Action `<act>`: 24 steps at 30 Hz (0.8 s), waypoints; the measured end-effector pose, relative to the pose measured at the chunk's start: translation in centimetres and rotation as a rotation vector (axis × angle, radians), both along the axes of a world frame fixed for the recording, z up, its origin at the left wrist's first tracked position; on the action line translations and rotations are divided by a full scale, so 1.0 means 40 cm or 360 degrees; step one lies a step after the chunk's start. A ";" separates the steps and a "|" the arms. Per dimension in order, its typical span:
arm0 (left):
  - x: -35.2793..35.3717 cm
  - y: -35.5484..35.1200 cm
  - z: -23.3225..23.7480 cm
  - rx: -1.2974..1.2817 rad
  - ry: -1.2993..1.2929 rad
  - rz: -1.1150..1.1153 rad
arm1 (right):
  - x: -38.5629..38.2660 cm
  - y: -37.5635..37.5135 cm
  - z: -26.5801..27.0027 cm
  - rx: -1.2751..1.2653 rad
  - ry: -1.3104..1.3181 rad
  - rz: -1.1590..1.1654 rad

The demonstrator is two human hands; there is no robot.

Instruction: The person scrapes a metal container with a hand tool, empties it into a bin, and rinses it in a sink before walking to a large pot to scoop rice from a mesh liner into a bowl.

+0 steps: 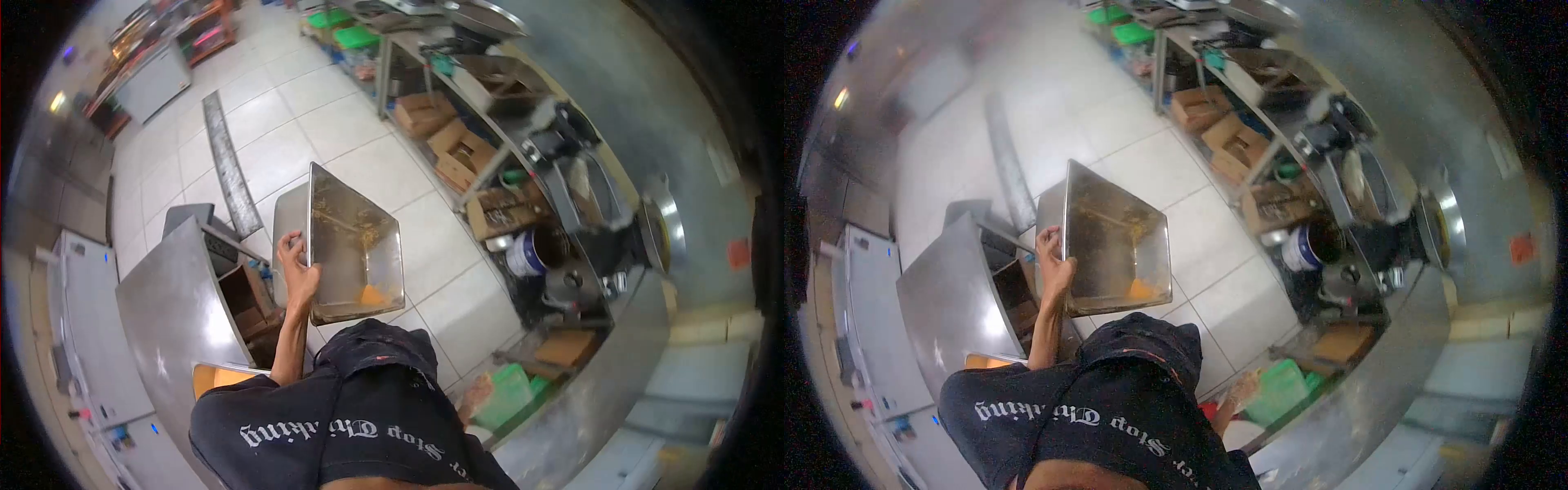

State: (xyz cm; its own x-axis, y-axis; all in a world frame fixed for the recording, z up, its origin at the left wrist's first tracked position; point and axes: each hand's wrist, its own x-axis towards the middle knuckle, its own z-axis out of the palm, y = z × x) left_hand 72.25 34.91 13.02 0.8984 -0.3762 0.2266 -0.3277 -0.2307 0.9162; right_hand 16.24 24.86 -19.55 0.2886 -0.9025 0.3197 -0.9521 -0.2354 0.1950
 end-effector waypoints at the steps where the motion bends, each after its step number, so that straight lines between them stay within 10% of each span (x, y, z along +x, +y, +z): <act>1: 0.045 0.023 -0.034 -0.0031 0.0071 0.0079 | 0.100 -0.004 0.062 0.0193 0.0097 -0.0021; 6: 0.283 0.079 -0.073 -0.0097 0.0320 0.0422 | 0.469 -0.141 0.264 0.1092 -0.0079 -0.0252; 13: 0.623 -0.024 -0.104 -0.0112 0.0237 0.0692 | 0.848 -0.595 0.163 0.0643 -0.0419 0.0134; 15: 0.762 -0.076 -0.095 -0.0156 0.0205 0.0692 | 1.110 -0.736 0.103 0.0249 -0.0814 0.0616; 16: 0.816 -0.092 -0.074 -0.0097 0.0165 0.0709 | 1.288 -0.758 0.224 0.0901 -0.0951 0.0551; 17: 0.877 -0.114 -0.053 -0.0053 0.0104 0.0730 | 1.424 -0.814 0.167 0.0459 -0.0798 0.1015; 19: 0.990 -0.127 -0.082 -0.0084 0.0033 0.0738 | 1.804 -0.800 0.306 0.0833 -0.1407 0.1065; 23: 1.092 -0.119 -0.017 -0.0075 0.0024 0.1045 | 2.424 -0.604 0.641 0.1562 -0.0895 0.1702; 24: 1.116 -0.117 0.003 -0.0010 -0.0035 0.1104 | 2.547 -0.549 0.645 0.0867 -0.0661 0.2364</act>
